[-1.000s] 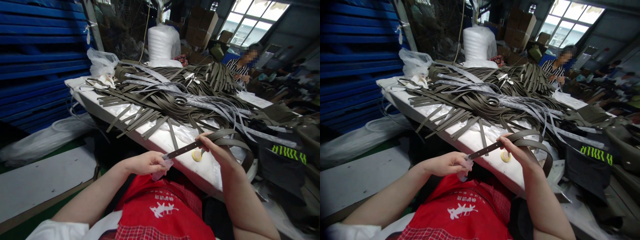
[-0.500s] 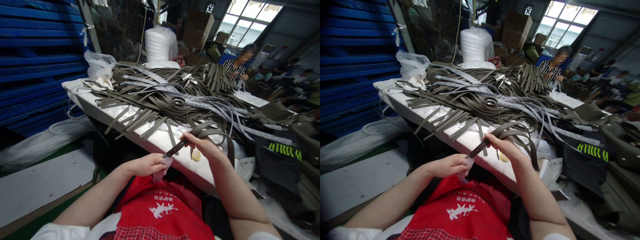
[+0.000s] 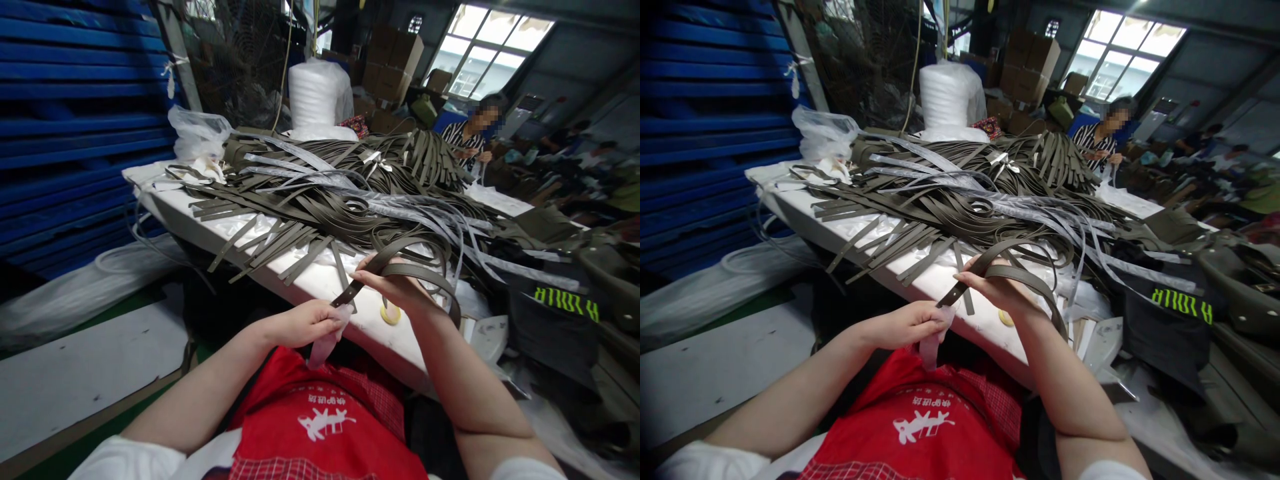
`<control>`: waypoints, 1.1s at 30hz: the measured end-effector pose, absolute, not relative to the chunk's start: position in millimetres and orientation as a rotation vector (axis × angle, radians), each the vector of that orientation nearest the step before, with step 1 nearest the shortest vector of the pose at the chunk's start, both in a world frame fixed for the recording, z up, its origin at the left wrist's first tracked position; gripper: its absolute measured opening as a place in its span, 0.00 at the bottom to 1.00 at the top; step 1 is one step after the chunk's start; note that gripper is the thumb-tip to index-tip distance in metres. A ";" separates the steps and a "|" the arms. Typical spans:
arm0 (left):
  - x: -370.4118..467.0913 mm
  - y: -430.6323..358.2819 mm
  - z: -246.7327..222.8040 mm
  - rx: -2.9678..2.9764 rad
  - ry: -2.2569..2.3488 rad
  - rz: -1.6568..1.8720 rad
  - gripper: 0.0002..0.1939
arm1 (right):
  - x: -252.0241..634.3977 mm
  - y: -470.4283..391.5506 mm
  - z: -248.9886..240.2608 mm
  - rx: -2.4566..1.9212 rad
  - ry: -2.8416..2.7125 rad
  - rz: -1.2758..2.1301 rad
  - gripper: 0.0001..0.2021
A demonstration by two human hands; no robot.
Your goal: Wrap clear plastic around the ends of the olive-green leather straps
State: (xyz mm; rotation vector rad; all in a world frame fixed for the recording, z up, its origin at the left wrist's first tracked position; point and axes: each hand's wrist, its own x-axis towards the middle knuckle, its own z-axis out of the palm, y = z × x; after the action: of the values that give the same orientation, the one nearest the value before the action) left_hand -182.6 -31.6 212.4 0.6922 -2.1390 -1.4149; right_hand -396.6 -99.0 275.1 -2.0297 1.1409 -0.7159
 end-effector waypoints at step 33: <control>-164.3 -53.3 184.4 1.094 -1.707 -1.609 0.21 | -461.7 -104.5 282.7 -1.465 0.976 -1.202 0.31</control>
State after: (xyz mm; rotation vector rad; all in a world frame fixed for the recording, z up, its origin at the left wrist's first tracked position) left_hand -164.3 -53.3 184.4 1.0945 -1.7073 -1.6094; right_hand -461.7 -104.5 282.7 -1.4647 0.9756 -1.2018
